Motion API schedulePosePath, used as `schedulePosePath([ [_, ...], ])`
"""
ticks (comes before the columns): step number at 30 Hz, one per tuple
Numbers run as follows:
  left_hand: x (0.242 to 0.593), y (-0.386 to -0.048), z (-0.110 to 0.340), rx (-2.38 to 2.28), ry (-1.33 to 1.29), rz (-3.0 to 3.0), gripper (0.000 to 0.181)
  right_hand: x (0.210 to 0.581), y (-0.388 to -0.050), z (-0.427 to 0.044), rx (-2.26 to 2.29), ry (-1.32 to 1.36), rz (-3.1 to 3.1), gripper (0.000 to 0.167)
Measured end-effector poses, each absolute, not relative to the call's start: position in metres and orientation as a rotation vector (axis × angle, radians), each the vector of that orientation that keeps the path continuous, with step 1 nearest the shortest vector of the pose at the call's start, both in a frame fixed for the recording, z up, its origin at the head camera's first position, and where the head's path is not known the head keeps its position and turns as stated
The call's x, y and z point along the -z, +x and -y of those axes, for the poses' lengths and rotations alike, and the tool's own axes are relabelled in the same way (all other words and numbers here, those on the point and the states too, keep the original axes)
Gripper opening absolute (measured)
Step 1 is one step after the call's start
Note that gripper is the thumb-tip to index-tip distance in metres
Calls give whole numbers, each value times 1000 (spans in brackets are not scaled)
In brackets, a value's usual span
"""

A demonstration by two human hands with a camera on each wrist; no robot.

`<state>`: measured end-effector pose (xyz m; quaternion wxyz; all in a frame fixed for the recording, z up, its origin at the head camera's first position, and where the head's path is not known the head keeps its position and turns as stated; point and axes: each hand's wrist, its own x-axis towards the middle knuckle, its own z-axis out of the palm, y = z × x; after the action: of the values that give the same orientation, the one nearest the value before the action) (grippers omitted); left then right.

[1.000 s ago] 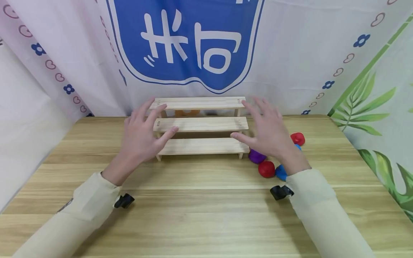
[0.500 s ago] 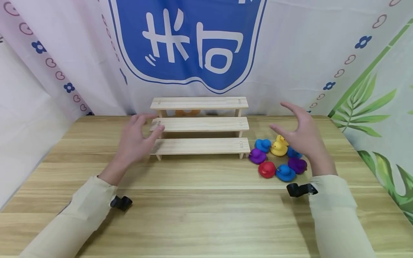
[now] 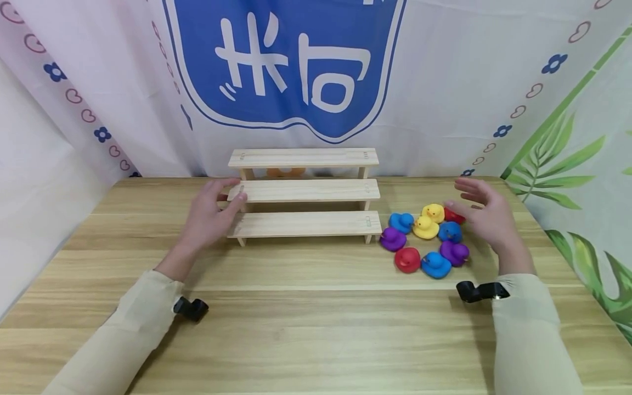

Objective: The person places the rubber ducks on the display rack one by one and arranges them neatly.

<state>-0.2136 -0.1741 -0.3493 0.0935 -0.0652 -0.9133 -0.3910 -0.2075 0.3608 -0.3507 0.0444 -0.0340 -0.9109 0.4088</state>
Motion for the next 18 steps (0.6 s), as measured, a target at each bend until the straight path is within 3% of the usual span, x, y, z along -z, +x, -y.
schedulePosePath([
  [18,349,-216,169,1218,-161,2720,54,372,-207,-389,-1280,-213,2974,78],
])
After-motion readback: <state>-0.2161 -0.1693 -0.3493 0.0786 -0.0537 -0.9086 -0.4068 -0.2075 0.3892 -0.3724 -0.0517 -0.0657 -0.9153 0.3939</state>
